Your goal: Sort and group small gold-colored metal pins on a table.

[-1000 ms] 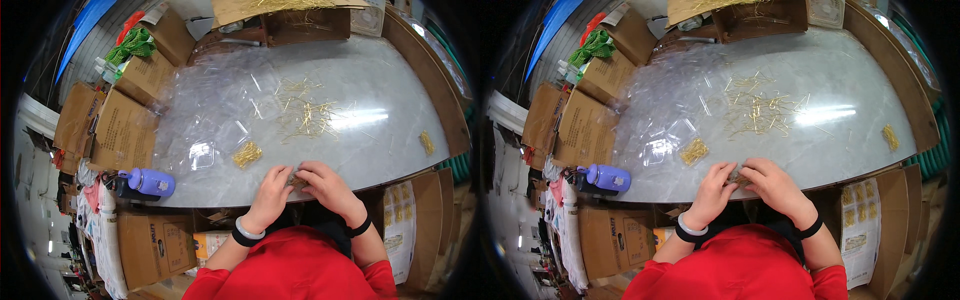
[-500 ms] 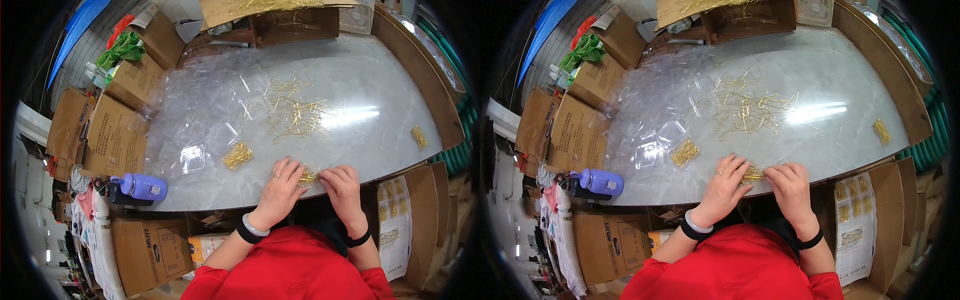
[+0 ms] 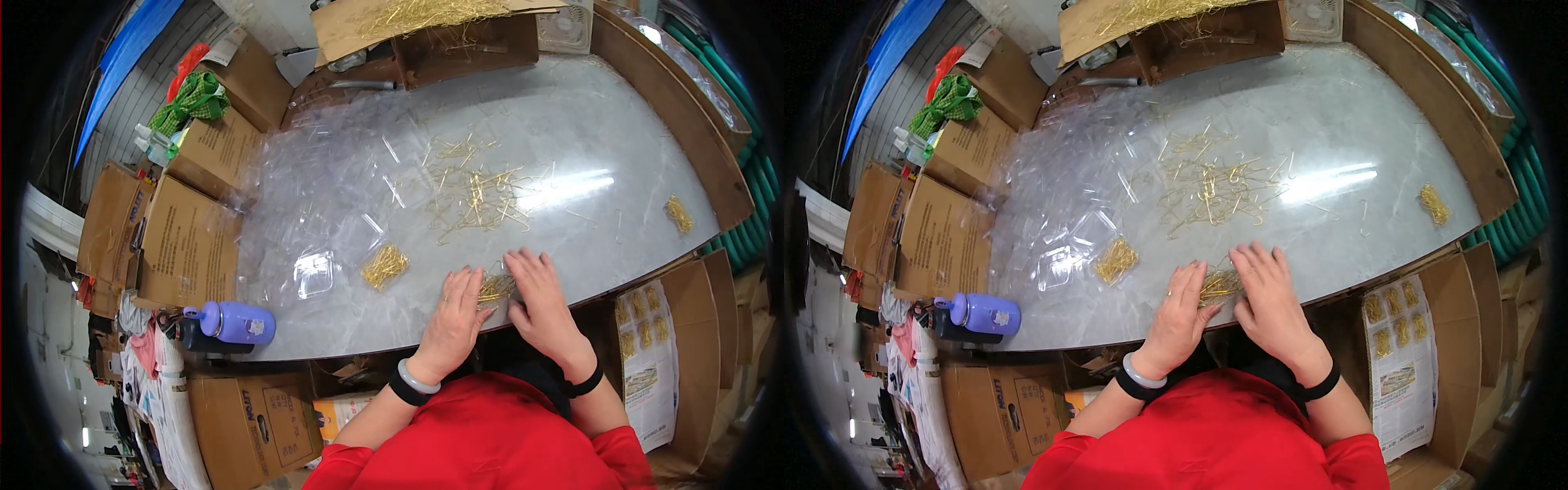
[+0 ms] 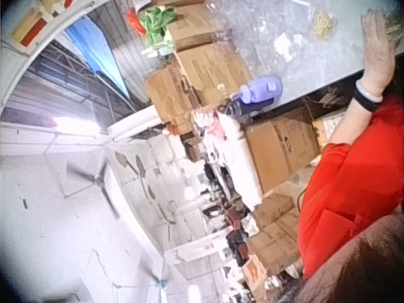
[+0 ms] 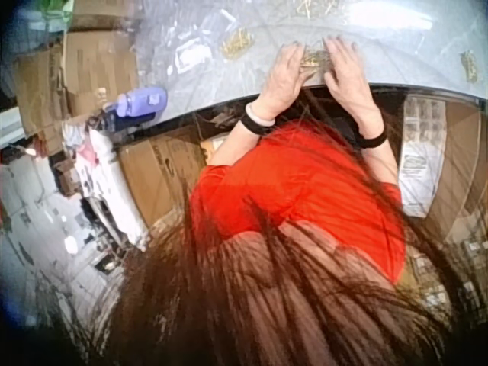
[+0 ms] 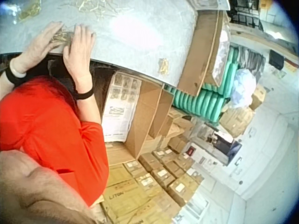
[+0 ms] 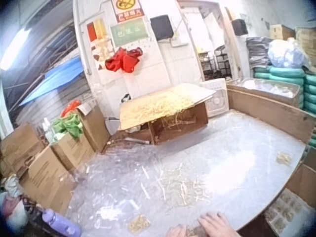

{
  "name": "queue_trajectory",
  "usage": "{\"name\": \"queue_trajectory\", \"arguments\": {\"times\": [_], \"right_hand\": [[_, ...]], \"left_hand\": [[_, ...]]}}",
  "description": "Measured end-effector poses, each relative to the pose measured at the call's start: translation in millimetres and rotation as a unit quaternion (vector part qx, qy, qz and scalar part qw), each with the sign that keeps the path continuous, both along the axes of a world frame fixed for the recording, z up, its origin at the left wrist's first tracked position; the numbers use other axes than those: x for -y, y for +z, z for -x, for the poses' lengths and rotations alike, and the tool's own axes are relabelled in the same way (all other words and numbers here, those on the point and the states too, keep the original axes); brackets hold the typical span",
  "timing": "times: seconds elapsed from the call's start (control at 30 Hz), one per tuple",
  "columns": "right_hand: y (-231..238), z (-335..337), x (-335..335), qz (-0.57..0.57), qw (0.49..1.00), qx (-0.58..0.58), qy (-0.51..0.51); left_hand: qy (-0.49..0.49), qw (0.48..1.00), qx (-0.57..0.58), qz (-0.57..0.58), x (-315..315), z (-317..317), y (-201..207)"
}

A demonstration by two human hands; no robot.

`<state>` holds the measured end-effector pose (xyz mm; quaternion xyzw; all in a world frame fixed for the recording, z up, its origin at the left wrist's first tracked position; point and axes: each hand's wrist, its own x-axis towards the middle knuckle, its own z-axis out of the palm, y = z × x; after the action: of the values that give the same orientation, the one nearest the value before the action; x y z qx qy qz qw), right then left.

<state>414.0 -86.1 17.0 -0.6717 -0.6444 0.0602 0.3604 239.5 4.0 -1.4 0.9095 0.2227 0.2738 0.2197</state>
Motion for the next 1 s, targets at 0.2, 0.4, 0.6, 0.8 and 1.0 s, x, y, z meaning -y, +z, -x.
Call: {"name": "queue_trajectory", "arguments": {"times": [0.2, 0.4, 0.6, 0.8, 1.0], "right_hand": [[-1.2, 7.6, 0.4, -0.005, 0.981, -0.156, 0.112], [-7.2, 18.4, 6.5, -0.011, 0.971, -0.229, 0.067], [-6.5, 9.8, 3.8, -0.032, 0.958, -0.28, 0.052], [7.1, 12.4, 2.9, 0.016, 0.988, -0.109, 0.112], [6.2, 5.2, -16.5, 0.029, 0.987, 0.023, 0.159]], "left_hand": [[-0.006, 1.0, -0.003, 0.005, -0.6, 1.6, -0.4], [-0.021, 1.0, 0.001, 0.005, -2.1, 2.7, -2.2], [-0.023, 0.999, 0.002, 0.026, -2.0, 5.8, -0.5], [-0.062, 0.993, 0.022, 0.099, -9.5, 14.1, 6.3], [-0.031, 0.99, 0.044, 0.13, -10.1, 25.7, 12.7]]}}
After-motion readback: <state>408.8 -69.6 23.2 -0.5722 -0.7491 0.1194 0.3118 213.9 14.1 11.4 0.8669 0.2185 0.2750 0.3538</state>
